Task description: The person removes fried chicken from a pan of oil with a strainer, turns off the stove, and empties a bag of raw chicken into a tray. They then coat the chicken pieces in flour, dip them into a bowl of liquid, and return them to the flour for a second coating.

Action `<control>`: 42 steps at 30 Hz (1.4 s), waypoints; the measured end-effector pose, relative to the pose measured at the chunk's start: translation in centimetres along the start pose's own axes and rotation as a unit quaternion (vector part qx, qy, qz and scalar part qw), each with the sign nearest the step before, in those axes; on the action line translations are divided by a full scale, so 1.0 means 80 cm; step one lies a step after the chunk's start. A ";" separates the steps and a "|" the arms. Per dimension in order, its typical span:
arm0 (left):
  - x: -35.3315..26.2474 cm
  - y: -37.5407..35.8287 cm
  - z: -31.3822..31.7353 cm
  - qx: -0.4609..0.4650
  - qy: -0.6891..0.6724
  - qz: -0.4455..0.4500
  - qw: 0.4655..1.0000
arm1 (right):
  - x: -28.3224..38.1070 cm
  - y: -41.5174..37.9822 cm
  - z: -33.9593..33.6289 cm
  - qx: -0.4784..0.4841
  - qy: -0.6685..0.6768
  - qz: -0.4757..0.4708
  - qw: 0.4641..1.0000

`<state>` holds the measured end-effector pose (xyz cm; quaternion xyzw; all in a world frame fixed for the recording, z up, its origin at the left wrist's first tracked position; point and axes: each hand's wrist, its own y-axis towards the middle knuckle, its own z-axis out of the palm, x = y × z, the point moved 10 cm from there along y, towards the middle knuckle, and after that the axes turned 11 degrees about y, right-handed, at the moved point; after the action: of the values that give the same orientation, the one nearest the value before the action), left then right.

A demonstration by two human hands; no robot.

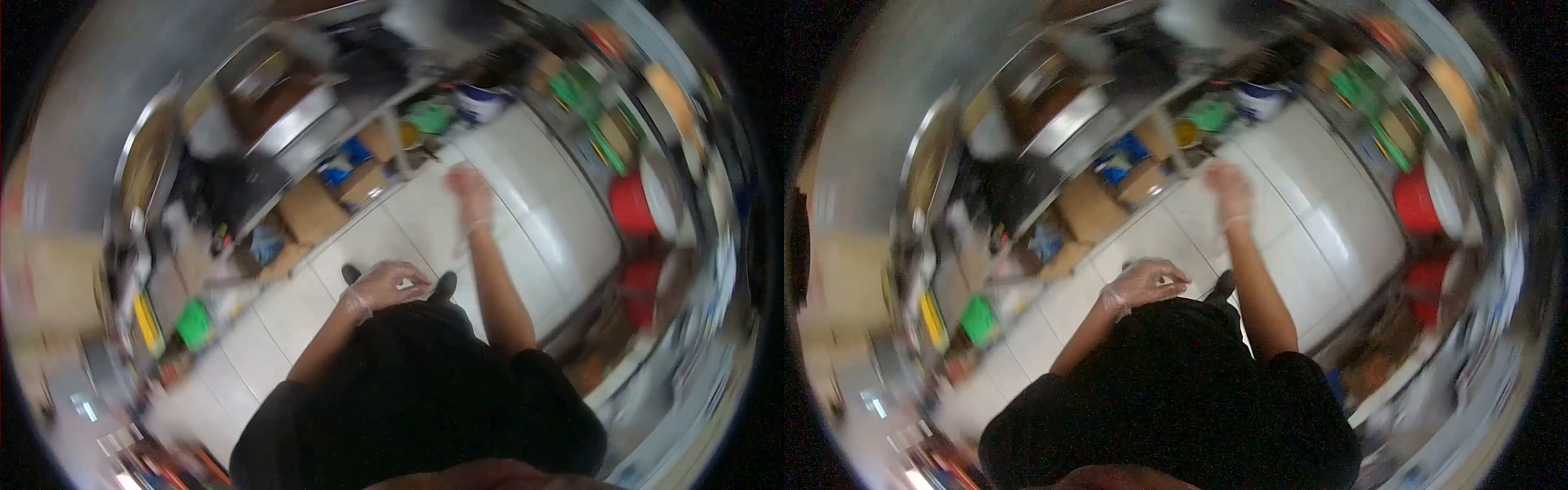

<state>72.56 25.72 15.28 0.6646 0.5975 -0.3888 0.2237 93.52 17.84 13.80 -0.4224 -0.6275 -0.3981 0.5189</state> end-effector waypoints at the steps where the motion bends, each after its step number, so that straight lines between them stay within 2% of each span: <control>1: 0.050 -0.041 -0.020 -0.062 -0.015 -0.090 0.994 | -0.031 0.041 0.019 0.011 0.033 0.061 0.998; 2: 0.097 -0.082 -0.038 -0.110 -0.035 -0.174 0.978 | 0.002 0.082 0.050 0.021 -0.064 0.052 0.996; 3: 0.148 -0.132 -0.057 -0.139 -0.040 -0.273 0.951 | 0.075 0.098 0.097 0.036 -0.037 -0.063 0.997; 4: 0.226 -0.195 -0.055 -0.201 -0.074 -0.339 0.916 | 0.083 0.126 0.157 0.099 0.015 -0.063 0.993; 5: 0.262 -0.250 -0.075 -0.255 -0.108 -0.390 0.878 | 0.091 0.149 0.217 0.157 0.067 -0.057 0.984; 6: 0.360 -0.320 -0.056 -0.343 -0.123 -0.374 0.853 | 0.148 0.150 0.270 0.180 -0.083 -0.170 0.965; 7: 0.368 -0.384 -0.071 -0.426 -0.290 -0.399 0.758 | 0.216 0.134 0.324 0.190 -0.227 -0.281 0.913; 8: 0.406 -0.439 -0.069 -0.516 -0.359 -0.408 0.662 | 0.223 0.150 0.382 0.190 -0.423 -0.326 0.824; 9: 0.433 -0.479 -0.080 -0.560 -0.366 -0.417 0.615 | 0.216 0.174 0.428 0.201 -0.518 -0.275 0.784; 10: 0.459 -0.509 -0.103 -0.582 -0.358 -0.415 0.600 | 0.177 0.219 0.475 0.223 -0.537 -0.308 0.753; 11: 0.483 -0.535 -0.122 -0.600 -0.351 -0.415 0.587 | 0.178 0.228 0.501 0.244 -0.588 -0.191 0.747; 12: 0.527 -0.552 -0.131 -0.609 -0.362 -0.394 0.586 | 0.158 0.243 0.521 0.234 -0.636 -0.122 0.725; 13: 0.532 -0.559 -0.163 -0.599 -0.372 -0.412 0.578 | 0.141 0.258 0.538 0.217 -0.669 -0.084 0.706; 15: 0.577 -0.570 -0.192 -0.588 -0.425 -0.405 0.556 | 0.099 0.310 0.549 0.178 -0.571 -0.091 0.796; 16: 0.587 -0.575 -0.207 -0.590 -0.427 -0.409 0.550 | 0.146 0.282 0.555 0.174 -0.548 -0.059 0.816; 19: 0.610 -0.567 -0.234 -0.562 -0.442 -0.397 0.575 | 0.217 0.233 0.564 0.182 -0.578 -0.101 0.789; 21: 0.614 -0.562 -0.247 -0.556 -0.408 -0.418 0.591 | 0.224 0.219 0.567 0.188 -0.712 -0.132 0.663; 24: 0.596 -0.557 -0.269 -0.570 -0.330 -0.440 0.611 | 0.084 0.310 0.543 0.194 -0.681 -0.085 0.701; 25: 0.585 -0.563 -0.284 -0.594 -0.289 -0.441 0.608 | 0.130 0.265 0.546 0.168 -0.612 -0.017 0.772; 26: 0.607 -0.565 -0.272 -0.618 -0.281 -0.407 0.611 | 0.140 0.268 0.549 0.158 -0.601 -0.019 0.783; 27: 0.592 -0.569 -0.279 -0.610 -0.232 -0.459 0.603 | 0.145 0.272 0.556 0.155 -0.618 -0.026 0.770; 28: 0.622 -0.573 -0.257 -0.594 -0.222 -0.488 0.600 | 0.148 0.277 0.559 0.156 -0.639 -0.034 0.752; 29: 0.614 -0.567 -0.260 -0.576 -0.217 -0.499 0.609 | 0.149 0.276 0.559 0.169 -0.671 -0.068 0.719; 32: 0.583 -0.556 -0.268 -0.538 -0.224 -0.541 0.606 | 0.150 0.260 0.557 0.227 -0.657 -0.036 0.718; 33: 0.583 -0.554 -0.267 -0.556 -0.228 -0.519 0.608 | 0.125 0.273 0.551 0.227 -0.618 0.009 0.753; 34: 0.585 -0.552 -0.261 -0.556 -0.228 -0.520 0.607 | 0.106 0.282 0.550 0.228 -0.618 0.008 0.753; 38: 0.580 -0.553 -0.253 -0.597 -0.245 -0.507 0.571 | 0.116 0.273 0.555 0.229 -0.639 -0.075 0.731; 40: 0.583 -0.558 -0.247 -0.599 -0.252 -0.507 0.566 | 0.155 0.252 0.531 0.221 -0.540 -0.030 0.812; 41: 0.589 -0.561 -0.239 -0.608 -0.263 -0.492 0.566 | 0.144 0.254 0.520 0.218 -0.543 -0.026 0.810; 42: 0.592 -0.561 -0.232 -0.612 -0.276 -0.475 0.569 | 0.123 0.257 0.506 0.217 -0.504 -0.034 0.836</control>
<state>32.99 77.59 -3.24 -0.1498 0.8320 -0.1450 0.5141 99.12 63.70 18.91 -0.4197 -0.8863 -0.0015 0.1955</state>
